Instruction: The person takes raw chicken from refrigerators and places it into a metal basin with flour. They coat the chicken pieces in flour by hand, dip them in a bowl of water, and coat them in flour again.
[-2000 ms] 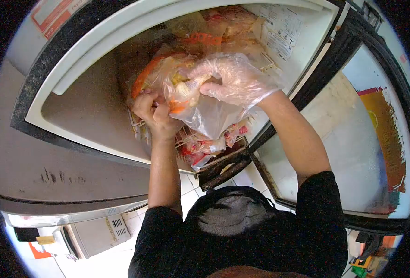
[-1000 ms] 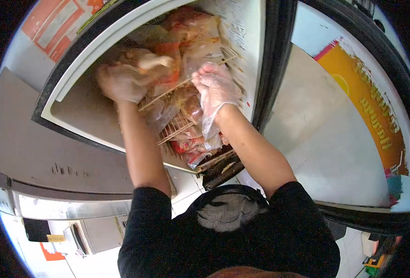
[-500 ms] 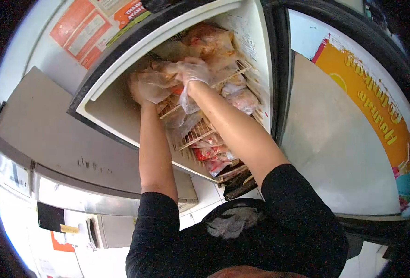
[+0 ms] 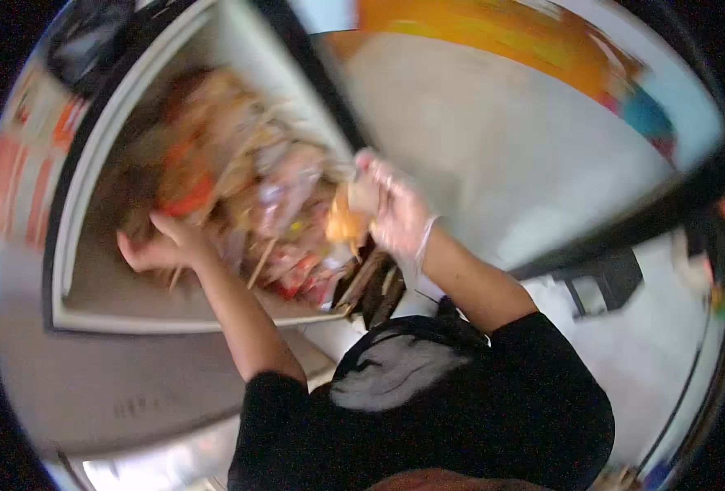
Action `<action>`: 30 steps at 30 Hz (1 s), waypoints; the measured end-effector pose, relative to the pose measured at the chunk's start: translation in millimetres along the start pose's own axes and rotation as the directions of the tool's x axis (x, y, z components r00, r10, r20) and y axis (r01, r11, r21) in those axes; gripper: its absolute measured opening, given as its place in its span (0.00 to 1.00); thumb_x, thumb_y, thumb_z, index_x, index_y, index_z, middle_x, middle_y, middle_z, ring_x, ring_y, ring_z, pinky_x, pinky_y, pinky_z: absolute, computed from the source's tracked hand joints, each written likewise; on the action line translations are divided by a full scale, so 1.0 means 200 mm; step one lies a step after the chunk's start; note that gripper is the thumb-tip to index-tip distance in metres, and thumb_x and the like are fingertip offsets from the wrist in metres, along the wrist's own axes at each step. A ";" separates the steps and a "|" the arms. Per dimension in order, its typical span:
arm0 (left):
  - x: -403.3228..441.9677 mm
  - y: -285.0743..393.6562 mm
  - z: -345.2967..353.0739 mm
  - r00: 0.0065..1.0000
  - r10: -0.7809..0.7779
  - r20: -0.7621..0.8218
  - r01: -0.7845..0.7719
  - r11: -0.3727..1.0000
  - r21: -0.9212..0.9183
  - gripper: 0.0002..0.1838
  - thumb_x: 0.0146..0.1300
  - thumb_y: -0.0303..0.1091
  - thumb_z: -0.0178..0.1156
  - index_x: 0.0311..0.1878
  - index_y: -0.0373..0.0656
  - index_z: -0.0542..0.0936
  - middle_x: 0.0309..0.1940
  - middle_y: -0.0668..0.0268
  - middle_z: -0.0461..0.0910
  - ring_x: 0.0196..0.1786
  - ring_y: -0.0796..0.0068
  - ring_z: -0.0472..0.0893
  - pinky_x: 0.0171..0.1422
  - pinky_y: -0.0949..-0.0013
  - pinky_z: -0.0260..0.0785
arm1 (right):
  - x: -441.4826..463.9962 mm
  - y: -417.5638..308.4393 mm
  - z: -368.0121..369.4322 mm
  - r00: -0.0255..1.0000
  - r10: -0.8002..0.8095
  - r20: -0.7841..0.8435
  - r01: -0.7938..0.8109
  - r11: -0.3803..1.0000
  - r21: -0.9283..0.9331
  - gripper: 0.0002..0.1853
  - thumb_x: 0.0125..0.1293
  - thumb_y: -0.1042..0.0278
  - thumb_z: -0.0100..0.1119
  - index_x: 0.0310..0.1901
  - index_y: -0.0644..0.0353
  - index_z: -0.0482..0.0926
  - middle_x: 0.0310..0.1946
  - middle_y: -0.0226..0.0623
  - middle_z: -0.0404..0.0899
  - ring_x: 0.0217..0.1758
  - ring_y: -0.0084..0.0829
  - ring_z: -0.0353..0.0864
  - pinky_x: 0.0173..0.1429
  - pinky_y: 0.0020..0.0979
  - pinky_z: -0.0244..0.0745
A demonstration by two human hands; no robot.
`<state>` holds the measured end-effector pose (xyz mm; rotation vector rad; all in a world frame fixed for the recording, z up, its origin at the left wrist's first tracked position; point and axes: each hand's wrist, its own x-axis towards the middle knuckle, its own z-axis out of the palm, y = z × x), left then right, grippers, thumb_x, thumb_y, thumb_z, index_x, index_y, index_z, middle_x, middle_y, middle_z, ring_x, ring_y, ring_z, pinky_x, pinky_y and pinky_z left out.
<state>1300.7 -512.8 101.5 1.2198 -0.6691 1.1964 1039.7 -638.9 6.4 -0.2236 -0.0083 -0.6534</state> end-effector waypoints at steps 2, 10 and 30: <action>-0.40 0.17 -0.04 0.936 0.163 0.313 -0.154 0.987 -0.052 0.33 0.57 0.30 0.61 0.61 0.33 0.55 0.59 0.50 0.59 0.58 0.56 0.66 0.64 0.56 0.61 | -0.31 -0.02 -0.20 0.999 0.048 0.003 -0.048 0.991 0.128 0.09 0.65 0.60 0.57 0.43 0.52 0.75 0.33 0.29 0.77 0.38 0.27 0.77 0.47 0.34 0.75; -1.22 1.00 -0.17 0.598 0.485 0.638 0.399 0.511 -0.762 0.17 0.52 0.27 0.57 0.45 0.39 0.67 0.49 0.52 0.69 0.55 0.53 0.66 0.59 0.51 0.59 | -1.74 0.30 -0.54 0.565 -0.675 -0.475 0.725 0.681 -0.105 0.11 0.63 0.58 0.52 0.43 0.54 0.72 0.17 0.27 0.69 0.16 0.27 0.69 0.22 0.31 0.70; -1.95 2.30 -0.35 -0.603 0.531 0.595 -0.694 0.018 -0.720 0.19 0.59 0.50 0.51 0.45 0.50 0.82 0.52 0.65 0.77 0.60 0.66 0.70 0.64 0.58 0.49 | -4.86 1.14 0.12 -0.910 -0.343 0.234 -0.105 -0.355 -0.929 0.17 0.67 0.53 0.45 0.50 0.55 0.65 0.36 0.43 0.75 0.38 0.42 0.75 0.43 0.45 0.74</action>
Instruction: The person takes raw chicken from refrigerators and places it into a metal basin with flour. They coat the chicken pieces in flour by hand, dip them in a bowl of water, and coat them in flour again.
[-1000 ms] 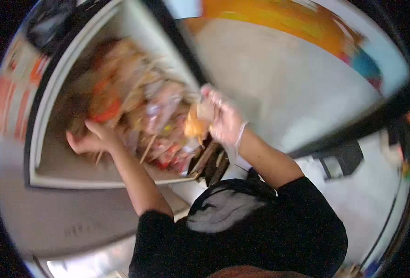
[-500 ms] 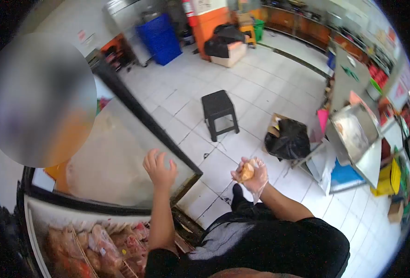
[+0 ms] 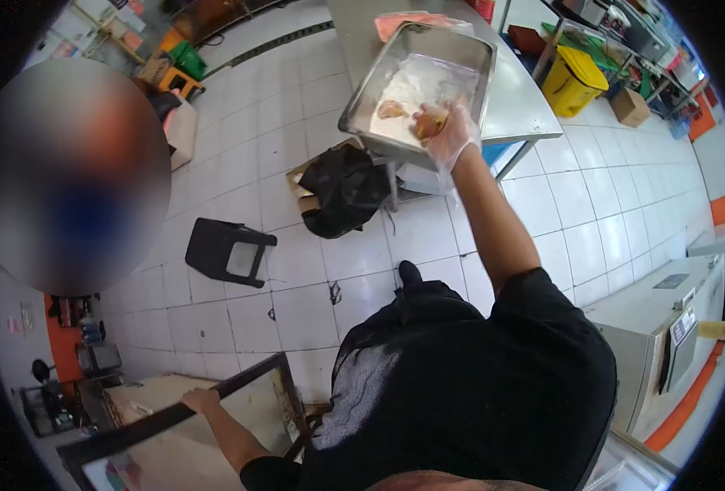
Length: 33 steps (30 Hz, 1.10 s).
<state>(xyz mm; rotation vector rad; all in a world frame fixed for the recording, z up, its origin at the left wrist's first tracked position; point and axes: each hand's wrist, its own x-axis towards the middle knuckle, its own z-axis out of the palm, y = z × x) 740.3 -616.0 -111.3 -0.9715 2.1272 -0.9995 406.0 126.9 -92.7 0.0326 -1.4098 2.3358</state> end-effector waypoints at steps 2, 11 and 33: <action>0.03 0.06 -0.02 0.998 -0.058 -0.031 0.057 0.998 -0.037 0.20 0.59 0.50 0.50 0.46 0.50 0.82 0.53 0.66 0.77 0.58 0.68 0.71 0.63 0.57 0.49 | 0.24 0.14 -0.24 0.978 -0.183 0.097 0.206 0.918 -0.339 0.17 0.66 0.55 0.46 0.50 0.56 0.65 0.35 0.43 0.75 0.33 0.41 0.75 0.40 0.40 0.73; -0.21 0.42 -0.35 0.791 0.087 0.606 -0.213 0.967 0.138 0.30 0.57 0.63 0.46 0.52 0.54 0.80 0.52 0.69 0.79 0.53 0.67 0.77 0.57 0.51 0.60 | 0.78 0.06 -0.30 0.561 0.704 -0.436 -0.828 0.481 -0.289 0.31 0.63 0.51 0.49 0.63 0.59 0.59 0.58 0.48 0.63 0.56 0.44 0.67 0.57 0.52 0.64; 1.60 1.02 0.38 0.469 0.716 -0.518 -0.862 0.242 -0.445 0.10 0.54 0.31 0.55 0.40 0.43 0.79 0.33 0.55 0.80 0.38 0.50 0.77 0.42 0.49 0.70 | 1.33 0.50 0.61 0.949 -0.169 -0.267 -0.218 0.261 -0.940 0.18 0.61 0.57 0.53 0.49 0.57 0.76 0.43 0.43 0.76 0.43 0.38 0.76 0.45 0.40 0.72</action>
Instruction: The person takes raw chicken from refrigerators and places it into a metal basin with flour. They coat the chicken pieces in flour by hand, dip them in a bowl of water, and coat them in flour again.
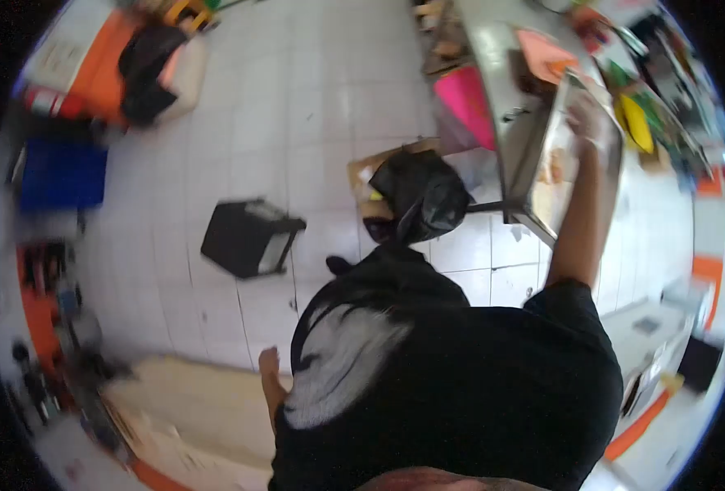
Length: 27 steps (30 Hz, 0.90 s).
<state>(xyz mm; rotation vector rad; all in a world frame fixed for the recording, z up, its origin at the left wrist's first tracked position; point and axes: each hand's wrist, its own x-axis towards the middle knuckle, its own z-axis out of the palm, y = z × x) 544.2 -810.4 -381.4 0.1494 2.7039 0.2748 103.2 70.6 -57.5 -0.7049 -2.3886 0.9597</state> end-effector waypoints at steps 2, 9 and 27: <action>0.20 -0.28 -0.14 0.949 -0.301 0.091 0.313 0.878 -0.363 0.11 0.50 0.28 0.58 0.38 0.40 0.80 0.32 0.52 0.80 0.34 0.49 0.76 0.41 0.49 0.69 | -0.19 -0.18 0.05 0.989 0.146 0.009 -0.124 0.870 -0.478 0.21 0.57 0.52 0.55 0.46 0.58 0.80 0.41 0.49 0.80 0.43 0.38 0.81 0.45 0.39 0.75; 1.19 -0.60 -0.76 0.897 -0.432 0.089 0.404 0.723 -0.560 0.09 0.57 0.35 0.61 0.34 0.38 0.81 0.30 0.56 0.80 0.36 0.65 0.79 0.45 0.64 0.70 | -0.25 0.38 0.31 0.879 0.414 -0.235 -0.415 0.423 -0.806 0.18 0.54 0.56 0.54 0.42 0.58 0.79 0.42 0.48 0.79 0.48 0.44 0.80 0.50 0.41 0.74; 3.77 -0.49 -1.84 0.834 0.202 0.514 -0.433 0.817 0.380 0.14 0.59 0.40 0.50 0.41 0.44 0.80 0.32 0.56 0.81 0.37 0.57 0.80 0.42 0.53 0.71 | -0.54 -0.40 0.29 0.438 0.143 -0.887 -0.892 -0.050 -0.449 0.24 0.62 0.41 0.45 0.32 0.53 0.82 0.31 0.40 0.82 0.35 0.43 0.82 0.39 0.43 0.76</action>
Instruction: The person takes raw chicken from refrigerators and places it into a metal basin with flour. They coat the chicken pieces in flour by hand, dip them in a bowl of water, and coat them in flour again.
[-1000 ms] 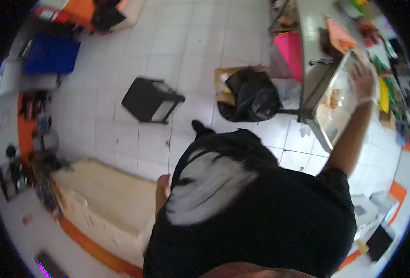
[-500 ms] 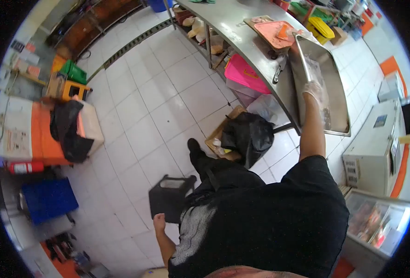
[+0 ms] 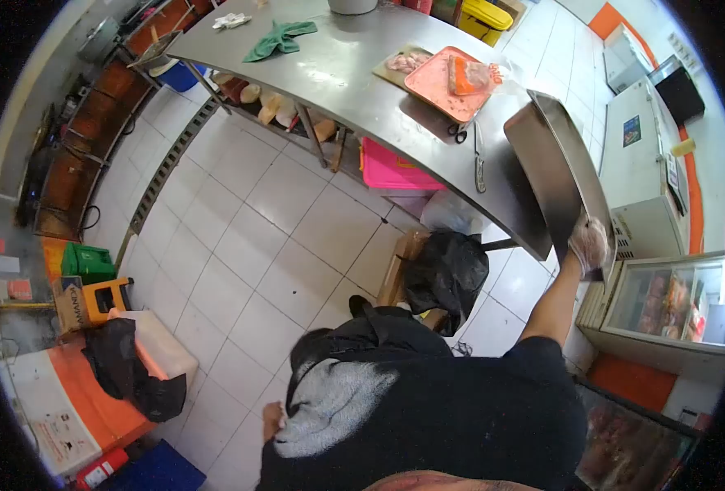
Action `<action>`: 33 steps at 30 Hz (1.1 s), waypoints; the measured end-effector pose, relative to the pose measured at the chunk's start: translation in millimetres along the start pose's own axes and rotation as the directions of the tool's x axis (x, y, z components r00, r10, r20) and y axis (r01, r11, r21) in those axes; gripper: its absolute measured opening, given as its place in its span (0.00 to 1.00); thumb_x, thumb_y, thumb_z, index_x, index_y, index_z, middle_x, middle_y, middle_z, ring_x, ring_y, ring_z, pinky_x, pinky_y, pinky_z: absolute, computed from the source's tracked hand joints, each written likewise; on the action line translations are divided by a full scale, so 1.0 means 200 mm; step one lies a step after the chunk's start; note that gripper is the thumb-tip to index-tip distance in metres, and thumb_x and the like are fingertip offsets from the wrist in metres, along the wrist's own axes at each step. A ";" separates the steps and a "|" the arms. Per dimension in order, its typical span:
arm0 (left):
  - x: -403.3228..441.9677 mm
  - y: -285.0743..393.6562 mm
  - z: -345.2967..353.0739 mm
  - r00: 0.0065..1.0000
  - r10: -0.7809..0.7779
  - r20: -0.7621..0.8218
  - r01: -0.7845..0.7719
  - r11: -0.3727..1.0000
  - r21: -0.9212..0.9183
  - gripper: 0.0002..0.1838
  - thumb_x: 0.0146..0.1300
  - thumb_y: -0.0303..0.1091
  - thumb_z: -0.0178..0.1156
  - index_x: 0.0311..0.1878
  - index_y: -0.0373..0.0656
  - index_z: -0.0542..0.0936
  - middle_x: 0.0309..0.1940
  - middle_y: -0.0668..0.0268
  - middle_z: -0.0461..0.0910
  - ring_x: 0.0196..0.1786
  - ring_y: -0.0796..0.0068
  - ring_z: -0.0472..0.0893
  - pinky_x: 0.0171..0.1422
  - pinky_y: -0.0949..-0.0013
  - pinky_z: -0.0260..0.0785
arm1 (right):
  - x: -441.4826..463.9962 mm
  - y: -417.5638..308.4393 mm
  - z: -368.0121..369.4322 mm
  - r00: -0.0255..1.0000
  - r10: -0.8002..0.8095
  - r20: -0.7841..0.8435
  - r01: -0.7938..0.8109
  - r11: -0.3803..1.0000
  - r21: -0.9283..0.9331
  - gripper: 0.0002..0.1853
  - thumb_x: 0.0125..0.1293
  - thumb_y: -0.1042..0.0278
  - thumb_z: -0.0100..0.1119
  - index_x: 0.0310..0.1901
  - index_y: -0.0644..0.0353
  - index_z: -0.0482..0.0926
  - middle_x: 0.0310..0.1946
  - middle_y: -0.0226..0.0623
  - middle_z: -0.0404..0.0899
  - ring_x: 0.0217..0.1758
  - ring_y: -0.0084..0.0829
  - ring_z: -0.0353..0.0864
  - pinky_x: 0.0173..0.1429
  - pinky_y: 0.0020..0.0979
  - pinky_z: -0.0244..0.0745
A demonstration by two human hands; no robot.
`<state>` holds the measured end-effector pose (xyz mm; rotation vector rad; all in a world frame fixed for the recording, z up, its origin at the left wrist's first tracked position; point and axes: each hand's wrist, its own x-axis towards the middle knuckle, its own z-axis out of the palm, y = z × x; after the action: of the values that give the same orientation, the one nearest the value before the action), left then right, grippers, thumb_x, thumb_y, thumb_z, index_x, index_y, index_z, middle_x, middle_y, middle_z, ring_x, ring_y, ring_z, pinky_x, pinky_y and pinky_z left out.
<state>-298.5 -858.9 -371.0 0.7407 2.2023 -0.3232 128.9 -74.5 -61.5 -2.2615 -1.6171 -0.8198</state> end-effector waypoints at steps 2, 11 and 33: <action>0.26 -0.17 -0.24 0.994 0.106 0.008 -0.105 0.975 0.194 0.15 0.59 0.40 0.50 0.43 0.45 0.80 0.36 0.54 0.82 0.40 0.55 0.81 0.44 0.50 0.72 | -0.03 0.13 0.06 0.999 0.031 -0.022 -0.031 1.000 -0.003 0.24 0.62 0.40 0.46 0.32 0.50 0.83 0.31 0.40 0.82 0.34 0.43 0.82 0.37 0.42 0.76; 1.24 -0.72 -1.30 0.947 -0.217 0.236 0.301 0.860 -0.413 0.20 0.59 0.44 0.54 0.39 0.33 0.80 0.30 0.51 0.80 0.31 0.65 0.80 0.36 0.59 0.72 | -0.44 0.10 -0.70 0.998 -0.009 0.067 0.011 0.999 -0.036 0.20 0.61 0.43 0.52 0.35 0.52 0.83 0.32 0.35 0.83 0.34 0.40 0.82 0.39 0.40 0.76; 2.18 1.91 -4.82 0.533 0.830 -0.161 -0.468 0.131 -0.874 0.22 0.58 0.27 0.54 0.57 0.33 0.70 0.42 0.61 0.79 0.38 0.77 0.80 0.43 0.75 0.74 | -0.14 -2.74 -1.03 0.705 -0.604 -0.371 0.709 0.612 0.351 0.24 0.61 0.36 0.50 0.24 0.50 0.70 0.19 0.30 0.68 0.24 0.33 0.71 0.34 0.37 0.62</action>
<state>-875.9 51.9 -49.2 0.8796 1.1175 1.0174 -447.2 -4.4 22.7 -1.1595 -2.2676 -0.6667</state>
